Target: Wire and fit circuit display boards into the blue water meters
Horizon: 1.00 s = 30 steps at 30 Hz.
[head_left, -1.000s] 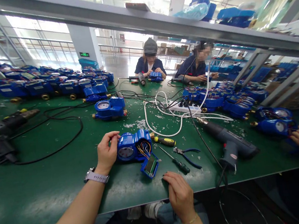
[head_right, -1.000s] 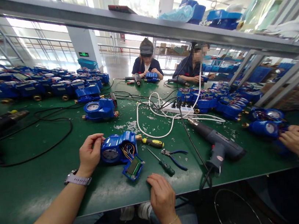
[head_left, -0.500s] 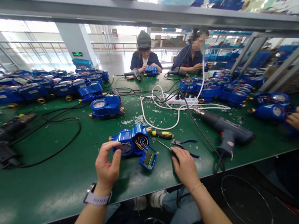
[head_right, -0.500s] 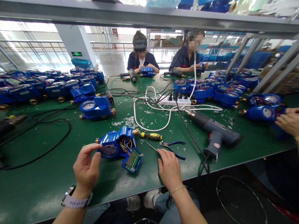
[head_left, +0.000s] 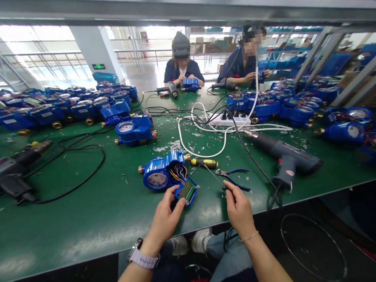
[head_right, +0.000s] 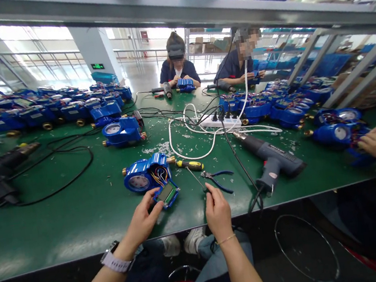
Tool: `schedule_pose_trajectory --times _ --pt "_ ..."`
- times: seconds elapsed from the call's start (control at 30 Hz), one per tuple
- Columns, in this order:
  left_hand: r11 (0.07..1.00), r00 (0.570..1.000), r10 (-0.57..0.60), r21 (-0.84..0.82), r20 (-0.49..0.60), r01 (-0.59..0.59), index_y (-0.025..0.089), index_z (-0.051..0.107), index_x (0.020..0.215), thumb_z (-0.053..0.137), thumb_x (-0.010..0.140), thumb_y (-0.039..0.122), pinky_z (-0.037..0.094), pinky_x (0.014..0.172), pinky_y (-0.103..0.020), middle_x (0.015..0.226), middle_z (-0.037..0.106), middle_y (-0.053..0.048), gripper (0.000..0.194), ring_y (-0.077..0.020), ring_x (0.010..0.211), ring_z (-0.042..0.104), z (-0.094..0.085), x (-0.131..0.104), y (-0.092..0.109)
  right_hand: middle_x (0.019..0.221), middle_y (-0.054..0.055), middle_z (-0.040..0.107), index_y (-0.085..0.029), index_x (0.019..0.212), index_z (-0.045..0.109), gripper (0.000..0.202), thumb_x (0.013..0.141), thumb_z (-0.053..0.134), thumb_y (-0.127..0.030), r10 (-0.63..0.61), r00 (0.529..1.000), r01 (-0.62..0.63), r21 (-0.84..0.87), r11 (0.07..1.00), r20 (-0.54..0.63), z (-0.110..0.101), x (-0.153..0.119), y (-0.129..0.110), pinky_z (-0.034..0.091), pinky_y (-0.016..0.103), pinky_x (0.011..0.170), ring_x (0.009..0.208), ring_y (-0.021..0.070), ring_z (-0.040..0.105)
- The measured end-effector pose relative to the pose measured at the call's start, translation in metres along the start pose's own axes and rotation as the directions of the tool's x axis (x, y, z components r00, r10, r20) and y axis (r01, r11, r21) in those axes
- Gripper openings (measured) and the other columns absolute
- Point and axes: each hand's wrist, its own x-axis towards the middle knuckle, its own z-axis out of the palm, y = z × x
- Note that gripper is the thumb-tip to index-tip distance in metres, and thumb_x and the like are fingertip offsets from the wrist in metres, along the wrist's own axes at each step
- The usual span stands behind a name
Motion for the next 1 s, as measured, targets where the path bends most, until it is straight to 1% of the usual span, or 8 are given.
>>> schedule_pose_trajectory --times 0.23,0.33,0.4,0.53,0.6,0.73,0.87,1.0 --pt "0.992 0.998 0.016 -0.125 0.057 -0.009 0.014 0.056 0.121 0.050 0.089 0.044 0.056 0.080 -0.035 0.102 0.072 -0.011 0.044 -0.0242 0.091 0.069 -0.006 -0.003 -0.004 0.117 0.012 0.066 -0.019 0.118 0.066 0.035 0.086 0.052 -0.025 0.025 1.000 -0.023 0.089 0.996 -0.017 0.000 0.003 -0.005 0.045 0.048 0.099 0.112 0.0261 0.058" --pt "0.987 0.999 0.019 -0.159 0.043 -0.012 0.014 0.052 0.130 0.052 0.090 0.044 0.056 0.080 -0.036 0.096 0.073 -0.010 0.050 -0.0249 0.092 0.069 -0.006 -0.004 -0.008 0.126 0.011 0.062 -0.019 0.121 0.064 0.038 0.085 0.059 -0.030 0.089 0.988 -0.070 0.146 0.987 -0.124 -0.016 0.008 -0.002 0.039 0.046 0.106 0.119 0.0253 0.054" --pt "0.989 0.999 0.040 -0.142 0.015 -0.037 0.014 0.050 0.135 0.052 0.091 0.044 0.057 0.078 -0.036 0.090 0.072 -0.009 0.053 -0.0250 0.090 0.069 -0.006 -0.004 -0.010 0.133 0.011 0.057 -0.018 0.127 0.059 0.043 0.086 0.060 -0.032 0.187 0.943 -0.137 0.191 0.972 -0.274 -0.038 0.015 0.009 0.033 0.046 0.111 0.125 0.0251 0.049" --pt "0.992 0.996 0.087 -0.094 -0.016 -0.088 0.015 0.049 0.137 0.051 0.092 0.043 0.057 0.077 -0.036 0.088 0.072 -0.008 0.053 -0.0245 0.087 0.070 -0.006 -0.002 -0.011 0.143 0.011 0.046 -0.018 0.134 0.049 0.049 0.088 0.063 -0.027 0.454 0.743 -0.297 0.366 0.882 -0.491 -0.095 0.038 0.051 0.032 0.048 0.111 0.133 0.0262 0.040" --pt "0.994 0.996 0.088 -0.072 0.001 -0.087 0.015 0.049 0.138 0.050 0.092 0.043 0.057 0.078 -0.036 0.090 0.073 -0.008 0.053 -0.0240 0.088 0.070 -0.006 -0.001 -0.011 0.136 0.011 0.051 -0.017 0.127 0.054 0.039 0.090 0.064 -0.027 0.608 0.662 -0.394 0.487 0.780 -0.439 -0.122 0.054 0.072 0.043 0.050 0.100 0.123 0.0277 0.050" --pt "0.998 0.997 0.055 -0.016 0.046 -0.055 0.014 0.047 0.139 0.048 0.093 0.045 0.056 0.081 -0.034 0.096 0.074 -0.008 0.055 -0.0229 0.090 0.070 -0.003 0.003 -0.011 0.108 0.007 0.063 -0.015 0.112 0.060 0.026 0.095 0.058 -0.034 0.813 0.579 -0.586 0.665 0.463 -0.055 -0.152 0.088 0.097 0.055 0.037 0.077 0.089 0.0183 0.064" --pt "0.997 0.998 0.057 0.049 0.030 -0.058 0.015 0.047 0.139 0.045 0.094 0.044 0.054 0.084 -0.034 0.106 0.074 -0.009 0.054 -0.0231 0.096 0.069 0.000 0.004 -0.010 0.103 0.006 0.064 -0.014 0.111 0.061 0.032 0.097 0.054 -0.042 0.818 0.533 -0.666 0.704 0.247 0.217 -0.149 0.115 0.106 0.056 0.035 0.072 0.084 0.0172 0.064" --pt "0.996 0.998 0.067 0.063 0.017 -0.068 0.016 0.049 0.138 0.047 0.093 0.044 0.053 0.087 -0.034 0.115 0.071 -0.010 0.052 -0.0234 0.101 0.068 0.000 0.002 -0.005 0.100 0.005 0.064 -0.014 0.111 0.059 0.034 0.097 0.052 -0.045 0.806 0.521 -0.662 0.730 0.172 0.282 -0.139 0.131 0.112 0.054 0.030 0.064 0.075 0.0140 0.062"
